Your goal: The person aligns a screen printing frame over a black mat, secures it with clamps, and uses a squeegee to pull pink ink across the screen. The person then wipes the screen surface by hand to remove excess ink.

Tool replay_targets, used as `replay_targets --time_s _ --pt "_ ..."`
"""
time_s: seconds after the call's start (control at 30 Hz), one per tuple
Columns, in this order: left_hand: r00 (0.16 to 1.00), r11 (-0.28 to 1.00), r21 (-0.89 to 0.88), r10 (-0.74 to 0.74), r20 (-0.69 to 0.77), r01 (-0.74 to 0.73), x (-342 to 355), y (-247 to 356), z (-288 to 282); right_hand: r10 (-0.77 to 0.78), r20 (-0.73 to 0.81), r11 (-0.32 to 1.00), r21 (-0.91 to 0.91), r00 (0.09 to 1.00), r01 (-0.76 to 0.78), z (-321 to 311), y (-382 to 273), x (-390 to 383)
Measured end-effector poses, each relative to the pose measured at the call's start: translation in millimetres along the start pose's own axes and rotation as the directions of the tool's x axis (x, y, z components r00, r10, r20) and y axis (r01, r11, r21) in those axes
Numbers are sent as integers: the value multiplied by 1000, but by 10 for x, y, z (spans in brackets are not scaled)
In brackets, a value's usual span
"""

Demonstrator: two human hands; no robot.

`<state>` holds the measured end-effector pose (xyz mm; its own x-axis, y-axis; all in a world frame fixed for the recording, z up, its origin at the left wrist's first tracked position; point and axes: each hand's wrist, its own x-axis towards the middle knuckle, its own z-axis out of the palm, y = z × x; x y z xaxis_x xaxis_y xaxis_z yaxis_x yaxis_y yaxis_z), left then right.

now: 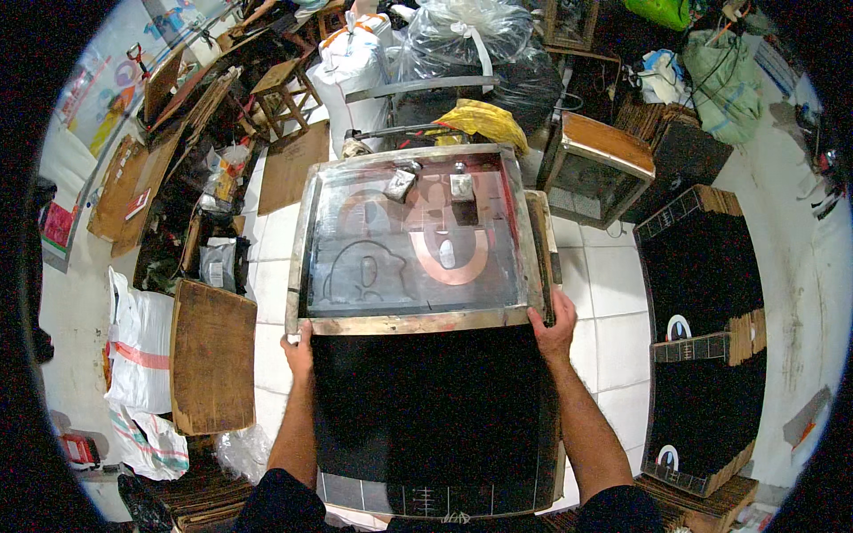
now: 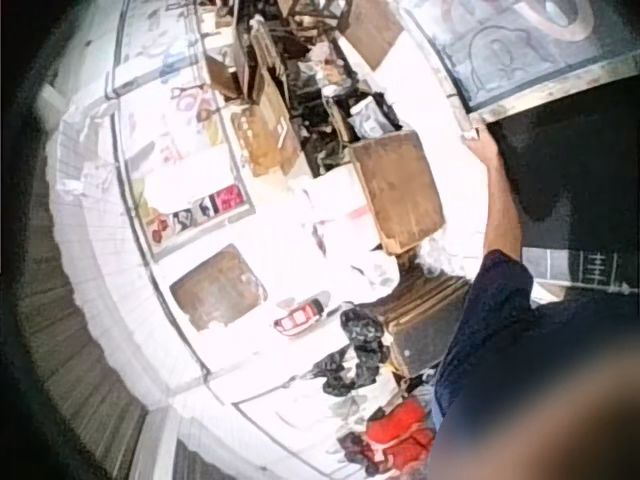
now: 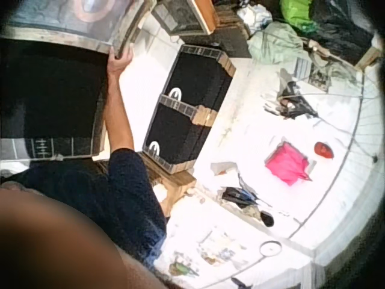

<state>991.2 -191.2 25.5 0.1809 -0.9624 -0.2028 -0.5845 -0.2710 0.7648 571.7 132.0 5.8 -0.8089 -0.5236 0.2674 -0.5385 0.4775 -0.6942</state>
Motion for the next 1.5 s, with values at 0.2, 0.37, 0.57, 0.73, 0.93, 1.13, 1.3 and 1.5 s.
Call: replay_targets --time_s 0.2,0.37,0.57,0.73,0.93,1.13,1.3,1.5 --pt "758 892 -196 -211 617 408 368 -155 -223 580 400 687 226 709 -690 -101 138 100" --pt "719 874 -254 -143 681 415 406 -246 -104 605 357 676 243 712 -696 -218 -23 116" --pt "711 878 -267 -111 694 398 443 -348 -116 581 410 635 312 703 -707 -253 -55 83" --pt "747 877 -283 -119 654 388 293 -341 -169 586 430 633 288 687 -719 -248 117 205" --pt "787 875 -264 -188 588 407 19 -225 -291 571 446 662 247 690 -708 -378 106 314" --pt "730 829 -306 -166 663 467 0 -178 -287 557 457 638 299 694 -709 -414 66 298" --pt "671 881 -175 -192 716 439 73 -187 -418 590 419 648 264 690 -714 -302 184 267" --pt "991 865 488 -66 -119 116 -608 40 -147 627 329 720 103 706 -686 -331 149 233"
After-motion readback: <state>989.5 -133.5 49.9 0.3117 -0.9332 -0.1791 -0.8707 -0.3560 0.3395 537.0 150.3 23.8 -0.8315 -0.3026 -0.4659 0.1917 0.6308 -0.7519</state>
